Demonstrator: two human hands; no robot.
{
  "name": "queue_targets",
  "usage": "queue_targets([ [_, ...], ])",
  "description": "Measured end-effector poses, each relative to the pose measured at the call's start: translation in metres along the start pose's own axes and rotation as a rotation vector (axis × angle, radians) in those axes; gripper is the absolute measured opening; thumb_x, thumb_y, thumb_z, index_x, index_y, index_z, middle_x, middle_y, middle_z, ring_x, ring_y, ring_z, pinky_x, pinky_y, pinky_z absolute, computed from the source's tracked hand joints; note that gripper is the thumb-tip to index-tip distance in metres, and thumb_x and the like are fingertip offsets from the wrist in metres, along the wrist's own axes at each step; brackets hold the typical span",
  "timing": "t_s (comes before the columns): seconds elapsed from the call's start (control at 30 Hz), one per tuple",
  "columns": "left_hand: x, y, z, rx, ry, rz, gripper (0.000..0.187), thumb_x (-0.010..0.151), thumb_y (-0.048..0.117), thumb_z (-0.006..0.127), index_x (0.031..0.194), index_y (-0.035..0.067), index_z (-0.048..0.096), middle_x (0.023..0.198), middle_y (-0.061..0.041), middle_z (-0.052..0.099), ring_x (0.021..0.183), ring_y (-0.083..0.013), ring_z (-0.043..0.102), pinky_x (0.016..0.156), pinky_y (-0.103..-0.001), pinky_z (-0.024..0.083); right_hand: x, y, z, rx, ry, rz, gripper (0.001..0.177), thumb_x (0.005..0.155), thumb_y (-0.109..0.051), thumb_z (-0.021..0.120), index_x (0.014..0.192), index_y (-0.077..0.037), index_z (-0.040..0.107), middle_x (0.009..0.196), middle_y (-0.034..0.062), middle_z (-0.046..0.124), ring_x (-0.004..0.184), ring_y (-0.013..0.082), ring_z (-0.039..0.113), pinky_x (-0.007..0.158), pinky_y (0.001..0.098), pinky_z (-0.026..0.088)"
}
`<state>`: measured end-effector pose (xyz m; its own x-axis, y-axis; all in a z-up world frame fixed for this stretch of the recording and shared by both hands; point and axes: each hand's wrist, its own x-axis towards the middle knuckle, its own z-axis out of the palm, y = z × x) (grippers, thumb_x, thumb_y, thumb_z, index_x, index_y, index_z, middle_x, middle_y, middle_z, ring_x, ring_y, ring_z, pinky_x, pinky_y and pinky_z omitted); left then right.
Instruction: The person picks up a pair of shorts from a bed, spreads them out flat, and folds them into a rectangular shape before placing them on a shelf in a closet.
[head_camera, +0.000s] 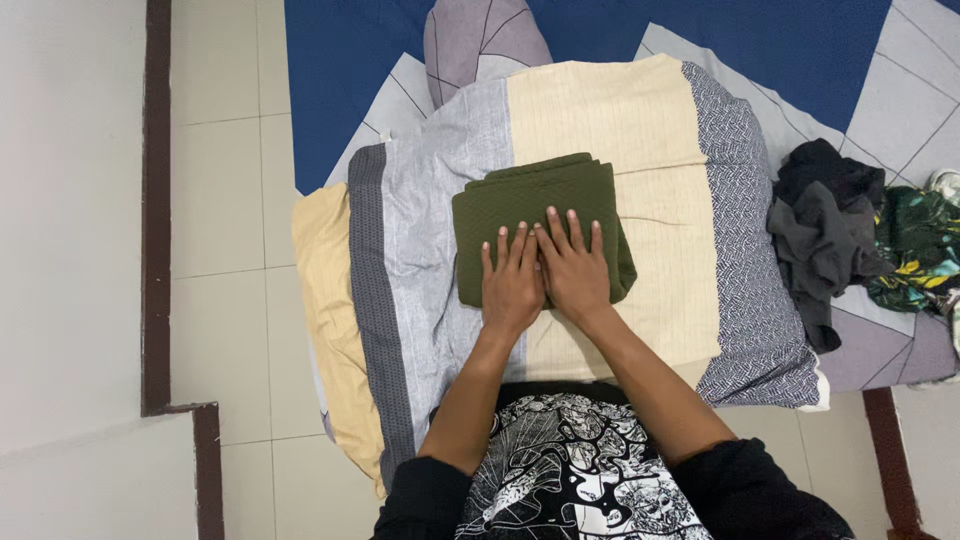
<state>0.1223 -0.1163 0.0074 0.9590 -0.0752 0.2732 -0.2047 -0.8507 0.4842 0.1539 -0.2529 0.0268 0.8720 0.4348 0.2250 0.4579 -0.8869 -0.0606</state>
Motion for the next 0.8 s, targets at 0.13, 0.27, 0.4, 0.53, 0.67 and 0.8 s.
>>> queue_targets([
  [0.13,-0.002,-0.01,0.009,0.043,-0.015,0.013,0.053,0.104,0.024,0.045,0.153,0.005,0.046,0.161,-0.015,0.043,0.151,-0.04,0.034,0.122,-0.065,0.021,-0.001,0.003,0.014,-0.008,0.027,-0.005,0.053,0.1,-0.031,0.054,0.151,-0.017,0.054,0.163,0.0109,0.043,0.151,0.036,0.037,0.121,0.0638,0.021],
  [0.27,-0.006,-0.019,0.015,0.074,-0.061,-0.02,0.054,0.104,0.03,0.044,0.154,0.01,0.046,0.162,-0.012,0.041,0.151,-0.0362,0.033,0.122,-0.063,0.018,-0.005,0.006,0.019,0.011,0.076,-0.028,0.046,0.103,-0.031,0.053,0.147,-0.018,0.059,0.161,0.0113,0.045,0.15,0.0337,0.038,0.122,0.0636,0.024],
  [0.4,-0.007,-0.022,0.017,0.053,-0.089,-0.056,0.055,0.105,0.034,0.043,0.155,0.012,0.045,0.163,-0.011,0.039,0.153,-0.0353,0.032,0.124,-0.063,0.017,-0.007,0.006,0.015,0.052,0.121,0.01,0.043,0.104,-0.032,0.054,0.145,-0.02,0.063,0.161,0.0116,0.047,0.15,0.0327,0.041,0.123,0.063,0.025],
  [0.53,-0.006,-0.023,0.013,0.058,-0.074,-0.071,0.058,0.103,0.037,0.044,0.155,0.013,0.045,0.164,-0.011,0.038,0.152,-0.0351,0.032,0.123,-0.063,0.017,-0.005,0.005,0.012,0.032,0.127,0.044,0.045,0.102,-0.036,0.055,0.143,-0.021,0.065,0.161,0.0111,0.047,0.149,0.033,0.041,0.121,0.0648,0.024],
  [0.67,-0.003,-0.025,0.009,0.015,-0.091,-0.086,0.058,0.103,0.04,0.047,0.155,0.015,0.045,0.164,-0.012,0.037,0.152,-0.0362,0.032,0.122,-0.061,0.019,0.001,0.01,0.013,0.03,0.056,0.099,0.051,0.101,-0.042,0.054,0.147,-0.021,0.059,0.164,0.0127,0.041,0.15,0.0348,0.036,0.119,0.0676,0.021],
  [0.8,-0.005,-0.028,0.007,0.004,-0.071,-0.097,0.058,0.101,0.04,0.049,0.154,0.017,0.047,0.164,-0.012,0.038,0.152,-0.037,0.033,0.122,-0.059,0.023,0.0,0.011,0.015,0.08,0.004,0.137,0.058,0.099,-0.046,0.053,0.152,-0.022,0.053,0.167,0.014,0.034,0.153,0.0379,0.031,0.121,0.066,0.019],
])
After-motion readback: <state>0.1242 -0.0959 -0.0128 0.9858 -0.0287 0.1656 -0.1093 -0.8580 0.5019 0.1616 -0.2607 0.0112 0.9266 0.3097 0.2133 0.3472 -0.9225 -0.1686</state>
